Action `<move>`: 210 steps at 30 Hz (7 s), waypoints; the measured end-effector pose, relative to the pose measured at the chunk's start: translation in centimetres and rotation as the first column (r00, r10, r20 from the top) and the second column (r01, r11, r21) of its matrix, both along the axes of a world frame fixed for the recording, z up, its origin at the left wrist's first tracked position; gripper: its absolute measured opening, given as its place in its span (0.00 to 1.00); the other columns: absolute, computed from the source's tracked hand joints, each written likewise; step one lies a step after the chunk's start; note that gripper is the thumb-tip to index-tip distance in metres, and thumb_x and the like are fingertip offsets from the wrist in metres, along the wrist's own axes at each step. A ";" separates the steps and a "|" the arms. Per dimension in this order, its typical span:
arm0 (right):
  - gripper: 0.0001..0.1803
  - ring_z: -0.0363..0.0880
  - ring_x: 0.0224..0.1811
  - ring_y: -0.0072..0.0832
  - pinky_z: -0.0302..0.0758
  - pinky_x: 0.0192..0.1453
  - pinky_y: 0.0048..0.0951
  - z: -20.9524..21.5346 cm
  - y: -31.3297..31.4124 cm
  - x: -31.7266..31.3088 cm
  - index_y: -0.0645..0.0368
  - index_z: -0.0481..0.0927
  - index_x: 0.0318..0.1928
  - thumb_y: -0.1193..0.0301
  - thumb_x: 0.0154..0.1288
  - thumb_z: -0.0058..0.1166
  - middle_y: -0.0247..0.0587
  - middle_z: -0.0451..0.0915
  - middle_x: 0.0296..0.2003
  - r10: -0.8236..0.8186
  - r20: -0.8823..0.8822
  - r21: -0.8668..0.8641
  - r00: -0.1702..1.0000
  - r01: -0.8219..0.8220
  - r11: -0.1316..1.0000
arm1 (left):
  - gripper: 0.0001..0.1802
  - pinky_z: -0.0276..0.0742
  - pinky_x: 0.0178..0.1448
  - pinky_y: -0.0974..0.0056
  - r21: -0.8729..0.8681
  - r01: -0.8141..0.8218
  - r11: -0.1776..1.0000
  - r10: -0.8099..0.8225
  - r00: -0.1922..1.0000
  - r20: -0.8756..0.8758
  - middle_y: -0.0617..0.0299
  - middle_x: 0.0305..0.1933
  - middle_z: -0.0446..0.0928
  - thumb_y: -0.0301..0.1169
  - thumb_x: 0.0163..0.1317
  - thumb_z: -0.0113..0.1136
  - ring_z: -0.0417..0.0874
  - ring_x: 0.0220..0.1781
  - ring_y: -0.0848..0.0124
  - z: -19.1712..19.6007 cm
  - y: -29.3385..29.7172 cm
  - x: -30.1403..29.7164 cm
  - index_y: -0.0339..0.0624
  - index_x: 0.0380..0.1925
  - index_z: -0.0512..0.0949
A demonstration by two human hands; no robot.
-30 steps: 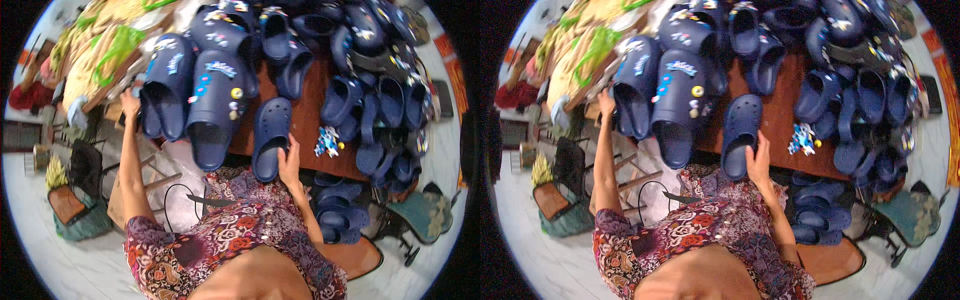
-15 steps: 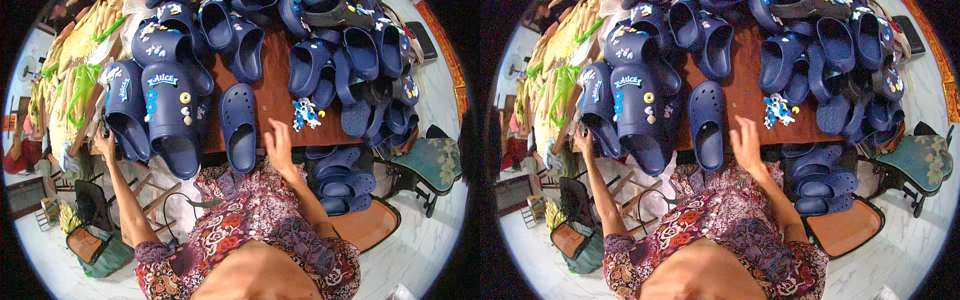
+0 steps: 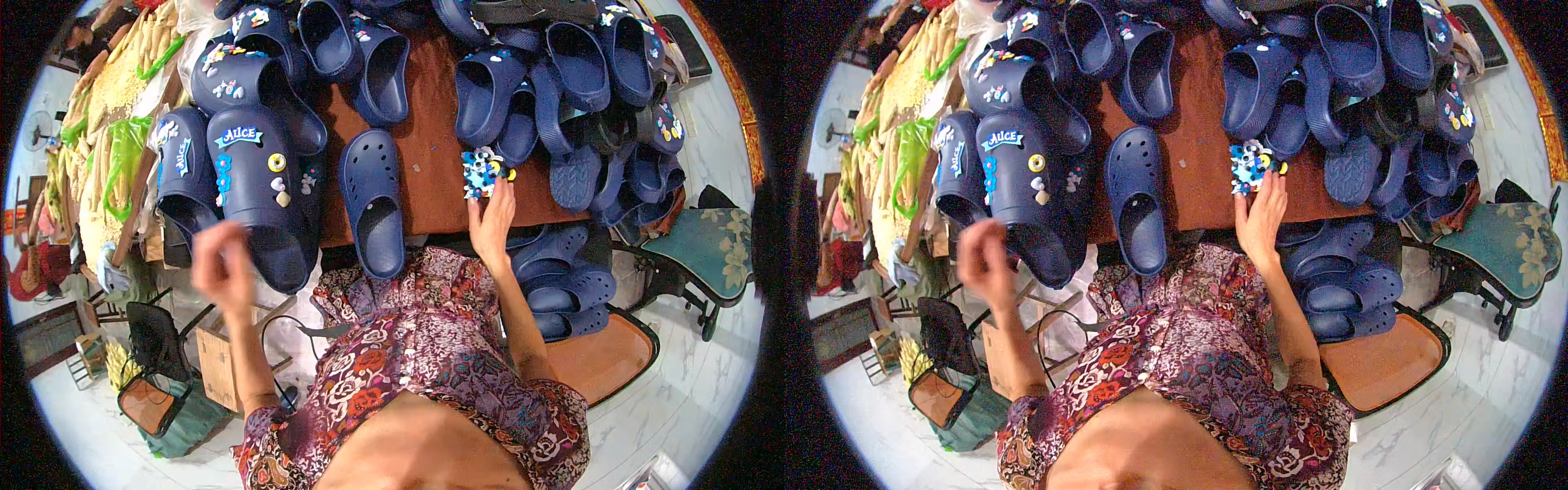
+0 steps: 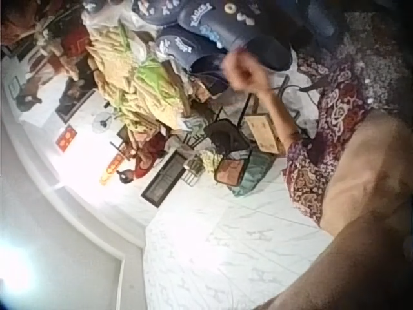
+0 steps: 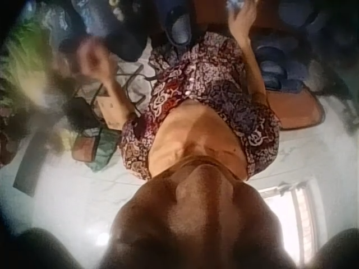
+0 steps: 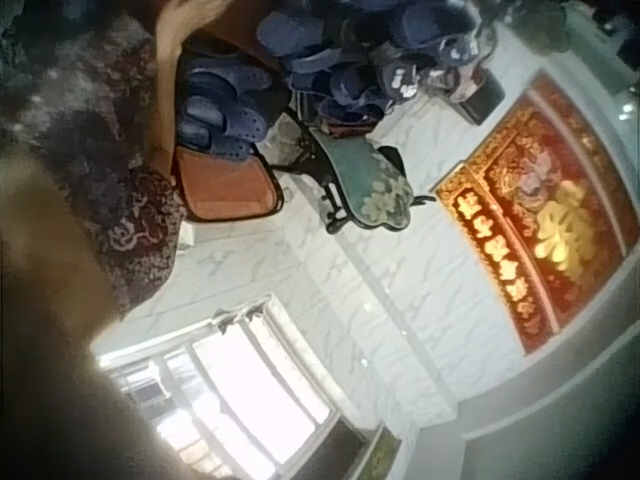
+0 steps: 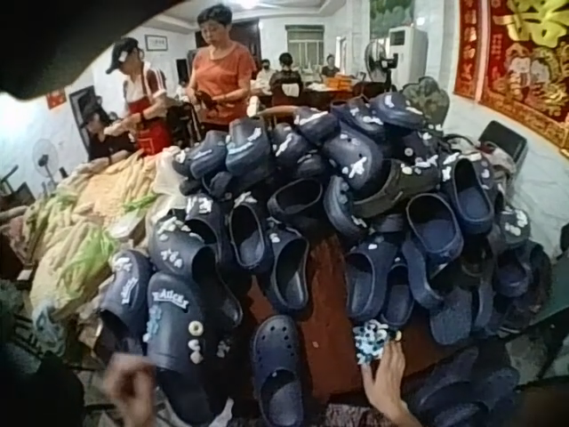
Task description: Attaching decorative plastic charms to blue rubber clog shoes.
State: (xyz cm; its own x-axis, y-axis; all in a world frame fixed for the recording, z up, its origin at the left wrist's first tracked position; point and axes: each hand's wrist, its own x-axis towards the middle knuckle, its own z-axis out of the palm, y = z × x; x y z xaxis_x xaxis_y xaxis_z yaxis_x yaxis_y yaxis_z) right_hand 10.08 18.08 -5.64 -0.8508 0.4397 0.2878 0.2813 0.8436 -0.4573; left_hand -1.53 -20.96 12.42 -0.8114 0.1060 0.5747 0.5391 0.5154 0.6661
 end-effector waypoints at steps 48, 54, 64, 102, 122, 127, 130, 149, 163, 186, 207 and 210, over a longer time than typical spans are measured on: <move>0.21 0.72 0.57 0.49 0.70 0.60 0.47 3.8 -4.7 -18.0 0.58 0.76 0.54 0.78 0.58 0.59 0.47 0.76 0.51 0.567 -0.234 0.111 0.790 -0.557 0.823 | 0.39 0.60 0.72 0.46 -0.137 0.058 0.989 -0.012 0.949 0.315 0.40 0.69 0.59 0.20 0.55 0.60 0.63 0.68 0.41 -11.9 12.1 5.6 0.41 0.69 0.62; 0.13 0.74 0.53 0.49 0.72 0.58 0.44 4.0 -3.2 -18.8 0.59 0.77 0.43 0.77 0.57 0.61 0.45 0.79 0.42 0.510 -0.229 -0.004 0.829 -0.525 0.851 | 0.39 0.57 0.76 0.53 0.084 0.010 0.996 -0.052 0.859 0.509 0.41 0.67 0.65 0.14 0.54 0.42 0.65 0.71 0.46 -12.8 10.9 5.3 0.39 0.70 0.61; 0.14 0.71 0.60 0.49 0.69 0.65 0.45 6.8 -1.3 -14.3 0.59 0.78 0.44 0.80 0.56 0.57 0.46 0.77 0.47 0.471 -0.190 -0.002 0.862 -0.480 0.877 | 0.39 0.58 0.74 0.53 0.143 -0.017 0.990 -0.056 0.872 0.487 0.38 0.65 0.64 0.13 0.54 0.40 0.66 0.68 0.44 -13.4 11.3 5.3 0.40 0.71 0.59; 0.31 0.74 0.59 0.46 0.72 0.66 0.41 16.4 -2.5 5.0 0.56 0.79 0.55 0.85 0.46 0.50 0.46 0.77 0.53 0.075 -0.205 -0.006 0.976 -0.078 0.997 | 0.30 0.62 0.72 0.52 0.130 0.631 0.765 -0.644 0.740 0.196 0.42 0.69 0.65 0.35 0.65 0.54 0.67 0.69 0.51 -7.4 16.2 6.9 0.33 0.65 0.68; 0.29 0.69 0.60 0.52 0.68 0.64 0.48 2.6 12.2 19.4 0.58 0.70 0.62 0.78 0.58 0.56 0.53 0.70 0.59 -0.468 0.220 0.333 0.856 0.385 0.861 | 0.26 0.69 0.64 0.49 -0.175 0.568 0.804 -0.522 0.816 0.249 0.46 0.60 0.71 0.24 0.56 0.63 0.72 0.61 0.47 -13.0 16.9 3.1 0.44 0.57 0.75; 0.35 0.65 0.65 0.56 0.65 0.68 0.48 2.8 12.0 19.1 0.60 0.65 0.66 0.75 0.57 0.61 0.57 0.66 0.63 -0.492 0.250 0.413 0.834 0.367 0.833 | 0.27 0.71 0.58 0.52 -0.268 0.593 0.759 -0.550 0.805 0.222 0.54 0.55 0.75 0.25 0.54 0.66 0.75 0.55 0.53 -13.9 16.5 2.7 0.44 0.56 0.75; 0.29 0.66 0.63 0.54 0.65 0.67 0.49 5.0 10.1 16.9 0.61 0.69 0.62 0.76 0.58 0.57 0.57 0.67 0.60 -0.425 0.183 0.299 0.887 0.361 0.883 | 0.21 0.70 0.51 0.54 -0.290 0.603 0.743 -0.555 0.797 0.238 0.59 0.44 0.77 0.22 0.54 0.63 0.75 0.47 0.56 -14.3 16.0 3.2 0.45 0.51 0.79; 0.31 0.82 0.37 0.42 0.78 0.44 0.40 6.4 -2.5 -13.3 0.67 0.72 0.52 0.51 0.66 0.61 0.57 0.78 0.43 0.252 -0.004 -0.547 0.968 -0.213 0.809 | 0.17 0.77 0.44 0.57 0.007 0.026 1.000 -0.027 0.944 0.329 0.51 0.43 0.75 0.33 0.64 0.64 0.81 0.42 0.57 -8.0 16.3 -1.4 0.40 0.50 0.76; 0.50 0.81 0.51 0.62 0.77 0.55 0.51 8.1 -2.7 -17.0 0.76 0.65 0.55 0.34 0.60 0.54 0.73 0.80 0.45 0.274 0.365 -0.377 0.890 -0.128 0.917 | 0.43 0.73 0.63 0.51 -0.046 0.061 0.997 -0.013 0.727 0.686 0.35 0.57 0.76 0.59 0.58 0.64 0.79 0.59 0.46 -12.4 16.6 -7.1 0.32 0.59 0.69; 0.39 0.83 0.36 0.61 0.77 0.38 0.50 6.7 -4.5 -12.5 0.65 0.66 0.43 0.39 0.58 0.63 0.64 0.81 0.32 0.233 0.096 -0.476 0.968 -0.161 0.864 | 0.27 0.70 0.31 0.60 -0.010 0.206 0.978 -0.148 0.736 0.660 0.61 0.23 0.70 0.48 0.59 0.69 0.74 0.25 0.68 -10.2 15.2 -5.1 0.40 0.45 0.70; 0.10 0.77 0.39 0.66 0.71 0.39 0.60 3.7 -6.6 -10.7 0.61 0.64 0.47 0.67 0.77 0.40 0.64 0.79 0.35 0.070 -0.242 -0.465 0.968 -0.179 0.867 | 0.12 0.76 0.42 0.51 -0.067 0.347 0.936 -0.267 0.820 0.506 0.41 0.32 0.77 0.22 0.70 0.43 0.83 0.37 0.45 -11.9 14.1 -5.1 0.41 0.52 0.68; 0.12 0.80 0.27 0.46 0.75 0.30 0.45 2.1 -6.0 -11.2 0.60 0.65 0.45 0.63 0.79 0.37 0.51 0.79 0.29 -0.031 -0.220 -0.628 0.975 -0.117 0.769 | 0.09 0.74 0.37 0.61 0.038 0.200 0.979 -0.189 0.830 0.525 0.53 0.27 0.74 0.25 0.73 0.43 0.76 0.29 0.68 -13.0 14.4 -5.1 0.42 0.46 0.73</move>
State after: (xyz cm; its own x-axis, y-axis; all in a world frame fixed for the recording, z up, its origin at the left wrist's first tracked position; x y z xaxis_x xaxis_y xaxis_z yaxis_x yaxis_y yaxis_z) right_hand -1.08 12.05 -3.52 -0.8265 0.5487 0.1260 0.0889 0.3482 -0.9332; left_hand -6.66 -6.52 -0.54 -0.9517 0.2998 0.0665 0.2030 0.4517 0.8688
